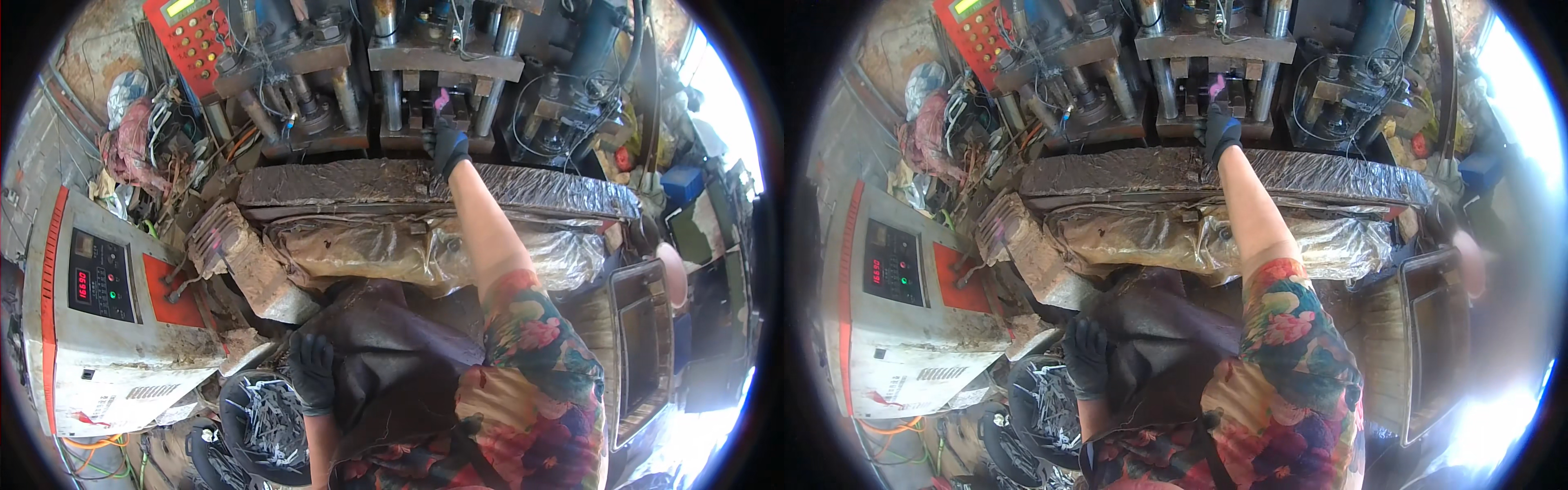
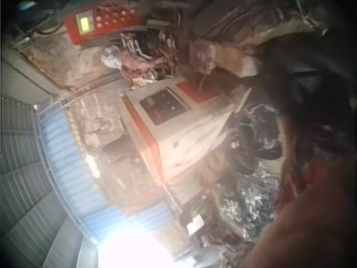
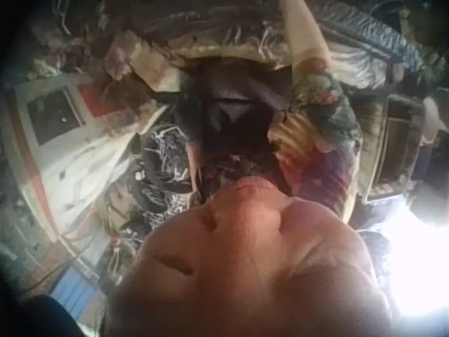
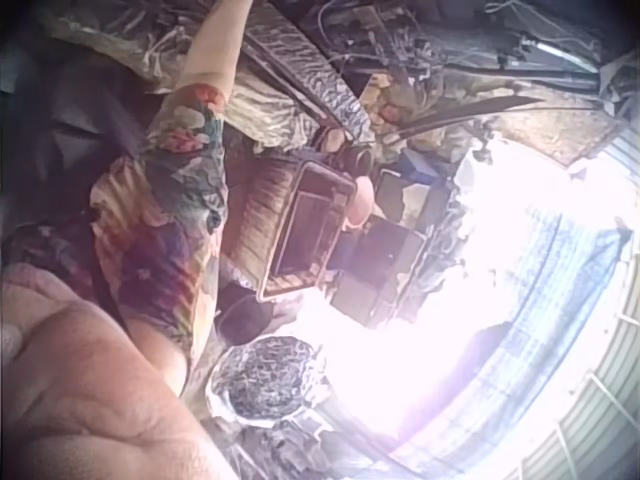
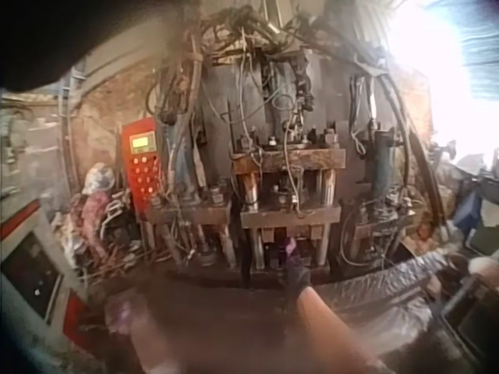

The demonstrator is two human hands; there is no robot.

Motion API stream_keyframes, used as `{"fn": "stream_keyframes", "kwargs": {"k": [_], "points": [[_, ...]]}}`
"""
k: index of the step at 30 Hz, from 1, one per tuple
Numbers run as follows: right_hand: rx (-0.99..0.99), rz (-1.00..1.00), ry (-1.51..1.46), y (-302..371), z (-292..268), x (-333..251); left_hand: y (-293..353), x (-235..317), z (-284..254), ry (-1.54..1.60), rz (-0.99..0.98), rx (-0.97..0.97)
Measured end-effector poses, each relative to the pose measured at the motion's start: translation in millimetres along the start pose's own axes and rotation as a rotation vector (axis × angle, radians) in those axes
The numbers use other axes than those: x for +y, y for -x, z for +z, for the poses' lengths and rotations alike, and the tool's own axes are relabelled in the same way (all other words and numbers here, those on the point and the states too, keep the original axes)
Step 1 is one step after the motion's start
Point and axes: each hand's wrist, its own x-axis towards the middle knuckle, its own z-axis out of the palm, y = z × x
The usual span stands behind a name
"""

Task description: Operating an industrial metal press to fabricate small metal components and sorting them into bins.

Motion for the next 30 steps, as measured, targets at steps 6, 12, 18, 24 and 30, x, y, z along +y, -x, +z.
{"fn": "stream_keyframes", "kwargs": {"k": [6, 12, 18, 24, 30], "points": [[-0.204, 0.134, -0.170, 74, -43, -17, 4, 2, 5, 0.059, -0.002, 0.017], [-0.355, 0.277, 0.318, 188, -117, -3, -7, 2, 1, 0.005, -0.030, -0.061], [-0.377, -0.392, 1.712, 239, -105, -10, -1, 2, 2, -0.009, -0.011, -0.047], [-0.366, -0.451, 1.711, 230, -117, -1, 0, -3, -1, 0.025, 0.011, -0.067], [-0.361, -0.511, 1.677, 232, -116, -3, 2, 0, 8, 0.034, -0.003, -0.063]]}}
